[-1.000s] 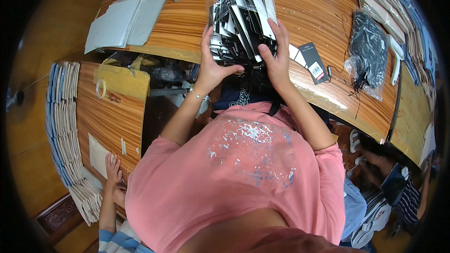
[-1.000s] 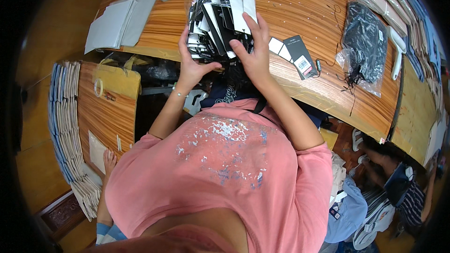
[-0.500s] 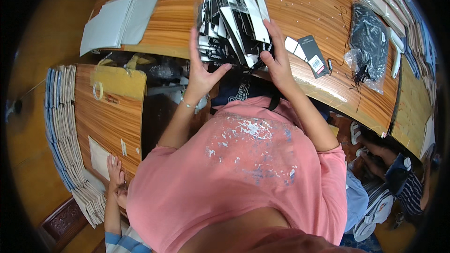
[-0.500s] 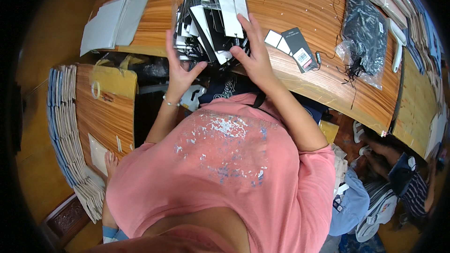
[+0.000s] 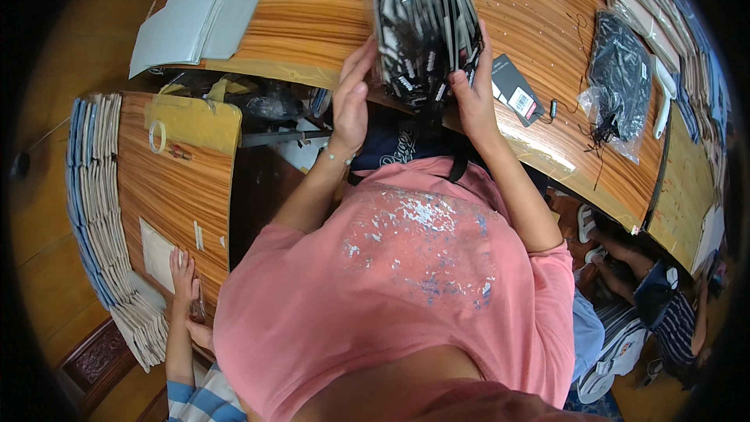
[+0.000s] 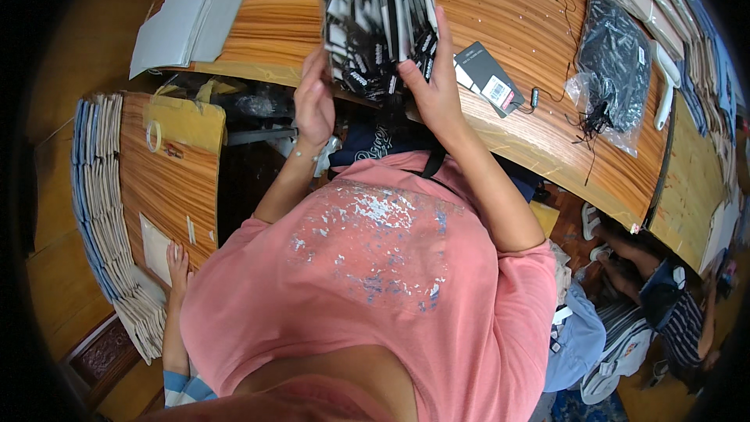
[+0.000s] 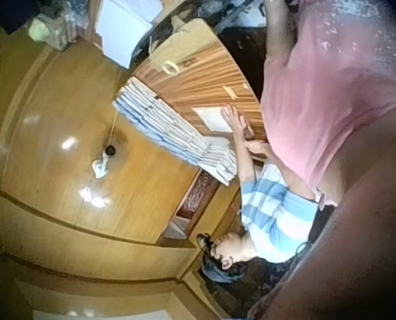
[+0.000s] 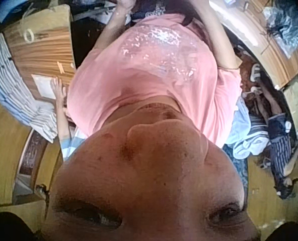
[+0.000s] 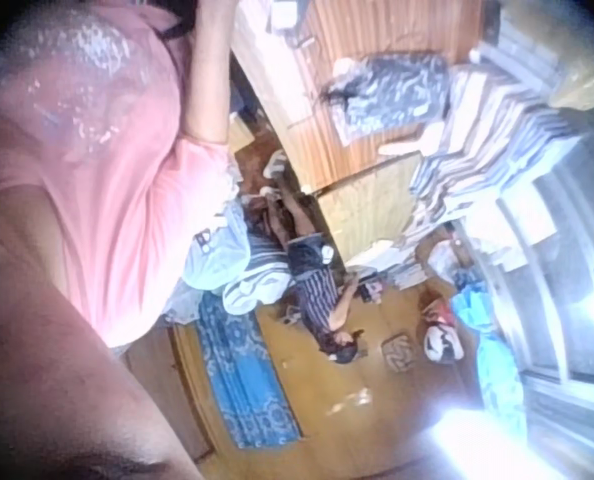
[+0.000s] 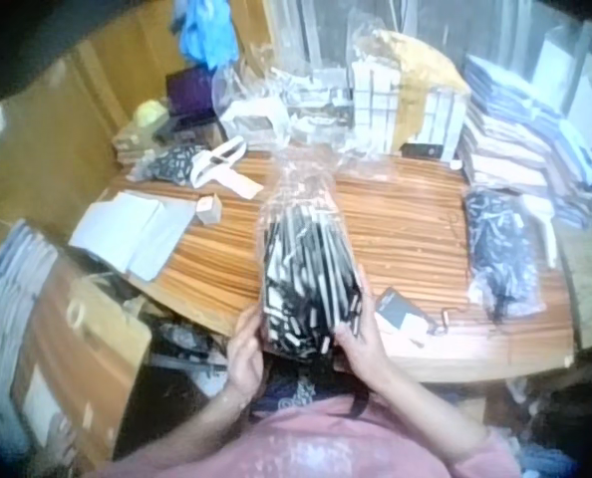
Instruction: The person organizes stacks of clothing tags, places a large stack into a plastic bag, and then attaches small adhesive labels to individual tags.
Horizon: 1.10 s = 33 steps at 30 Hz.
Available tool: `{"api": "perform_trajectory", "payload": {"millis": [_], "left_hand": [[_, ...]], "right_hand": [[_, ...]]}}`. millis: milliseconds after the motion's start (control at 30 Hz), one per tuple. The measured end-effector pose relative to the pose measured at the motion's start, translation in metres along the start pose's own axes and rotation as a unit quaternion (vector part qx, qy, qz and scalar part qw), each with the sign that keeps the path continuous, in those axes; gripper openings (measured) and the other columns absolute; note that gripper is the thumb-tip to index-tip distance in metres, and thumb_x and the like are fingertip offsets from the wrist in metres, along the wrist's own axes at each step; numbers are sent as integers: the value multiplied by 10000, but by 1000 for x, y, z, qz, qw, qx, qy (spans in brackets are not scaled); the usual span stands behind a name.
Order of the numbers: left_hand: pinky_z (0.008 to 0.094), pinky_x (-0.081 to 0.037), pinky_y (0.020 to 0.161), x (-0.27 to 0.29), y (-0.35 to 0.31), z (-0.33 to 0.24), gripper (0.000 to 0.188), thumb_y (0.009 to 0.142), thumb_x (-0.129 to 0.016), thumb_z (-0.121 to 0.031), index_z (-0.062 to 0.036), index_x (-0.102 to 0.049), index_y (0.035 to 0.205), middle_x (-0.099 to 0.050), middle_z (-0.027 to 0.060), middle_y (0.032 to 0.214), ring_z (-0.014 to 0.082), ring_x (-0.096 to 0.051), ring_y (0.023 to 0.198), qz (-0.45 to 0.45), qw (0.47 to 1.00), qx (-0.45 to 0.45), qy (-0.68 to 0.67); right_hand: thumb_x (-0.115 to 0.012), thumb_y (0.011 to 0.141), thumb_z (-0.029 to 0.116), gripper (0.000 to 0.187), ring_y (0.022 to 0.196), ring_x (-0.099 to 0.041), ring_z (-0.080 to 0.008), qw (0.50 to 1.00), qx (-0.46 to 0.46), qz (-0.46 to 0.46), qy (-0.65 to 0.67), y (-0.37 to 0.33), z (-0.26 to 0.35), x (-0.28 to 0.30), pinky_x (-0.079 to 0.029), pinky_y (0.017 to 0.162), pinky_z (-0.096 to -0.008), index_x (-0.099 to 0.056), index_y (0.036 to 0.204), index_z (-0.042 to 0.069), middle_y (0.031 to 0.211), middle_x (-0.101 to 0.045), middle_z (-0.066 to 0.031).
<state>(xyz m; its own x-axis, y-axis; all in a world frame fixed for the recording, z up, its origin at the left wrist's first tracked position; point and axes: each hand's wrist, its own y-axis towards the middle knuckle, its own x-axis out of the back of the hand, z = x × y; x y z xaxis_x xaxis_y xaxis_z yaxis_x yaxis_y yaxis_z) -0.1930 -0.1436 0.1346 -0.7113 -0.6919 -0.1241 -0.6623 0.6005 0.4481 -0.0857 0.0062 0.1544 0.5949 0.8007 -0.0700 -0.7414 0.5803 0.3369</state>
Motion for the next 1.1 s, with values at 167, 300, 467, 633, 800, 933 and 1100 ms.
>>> {"api": "perform_trajectory", "payload": {"millis": [167, 300, 467, 633, 800, 933, 1100], "left_hand": [[461, -93, 1081, -14, 34, 14, 567, 912, -352, -445, -57, -412, 1320, -199, 198, 1451, 392, -120, 1351, 82, 965, -142, 204], [462, -122, 1077, -34, 60, 5, 675, 895, -312, -571, -55, -365, 1327, -248, 220, 1423, 393, -188, 1331, 47, 950, -228, 207], [390, -264, 1037, -56, 100, -20, 588, 910, -403, -457, 6, -413, 1273, -422, 201, 1315, 310, -395, 1229, -63, 940, -291, 169], [352, -222, 1061, -42, 128, -58, 509, 945, -376, -348, 58, -433, 1247, -418, 189, 1322, 270, -349, 1265, -10, 969, -184, 162], [289, -319, 991, -33, 156, -55, 364, 958, -411, -236, 4, -494, 1218, -517, 106, 1217, 180, -463, 1129, -75, 997, -6, -12], [309, -345, 986, -9, 162, -20, 436, 947, -420, -328, -12, -456, 1245, -515, 125, 1235, 190, -474, 1143, -50, 999, 3, 4], [251, -405, 871, -9, 153, -24, 283, 964, -390, -190, -6, -572, 1078, -595, 51, 1049, 114, -524, 983, -141, 983, 19, -115]], "right_hand": [[-442, 909, 450, 700, 1266, -304, -210, 988, -70, -73, 115, 7, 19, -10, -231, 1050, -333, -173, 1402, 32, 1393, -300, -100], [-390, 947, 410, 555, 1218, -339, -178, 942, -154, -88, 284, 13, 11, -5, -242, 1028, -300, -261, 1351, 52, 1329, -363, -85], [-376, 933, 468, 558, 1120, -500, -198, 938, -182, -105, 276, 38, 47, -7, -409, 955, -346, -364, 1331, 76, 1279, -476, -79], [-429, 947, 338, 424, 1068, -543, -196, 926, -197, -71, 313, 68, 86, -9, -426, 950, -351, -401, 1269, 64, 1190, -531, -98], [-455, 934, 335, 469, 1088, -514, -312, 907, -277, -25, 316, 96, 90, -10, -412, 950, -416, -309, 1301, 81, 1189, -508, -120], [-486, 918, 347, 543, 1069, -489, -301, 929, -251, -21, 271, 103, 65, -25, -418, 895, -449, -227, 1348, 140, 1161, -473, -133], [-514, 904, 283, 513, 1034, -480, -234, 959, -245, -20, 138, 87, 64, -32, -329, 945, -400, -298, 1344, 130, 1160, -439, -103]]}}
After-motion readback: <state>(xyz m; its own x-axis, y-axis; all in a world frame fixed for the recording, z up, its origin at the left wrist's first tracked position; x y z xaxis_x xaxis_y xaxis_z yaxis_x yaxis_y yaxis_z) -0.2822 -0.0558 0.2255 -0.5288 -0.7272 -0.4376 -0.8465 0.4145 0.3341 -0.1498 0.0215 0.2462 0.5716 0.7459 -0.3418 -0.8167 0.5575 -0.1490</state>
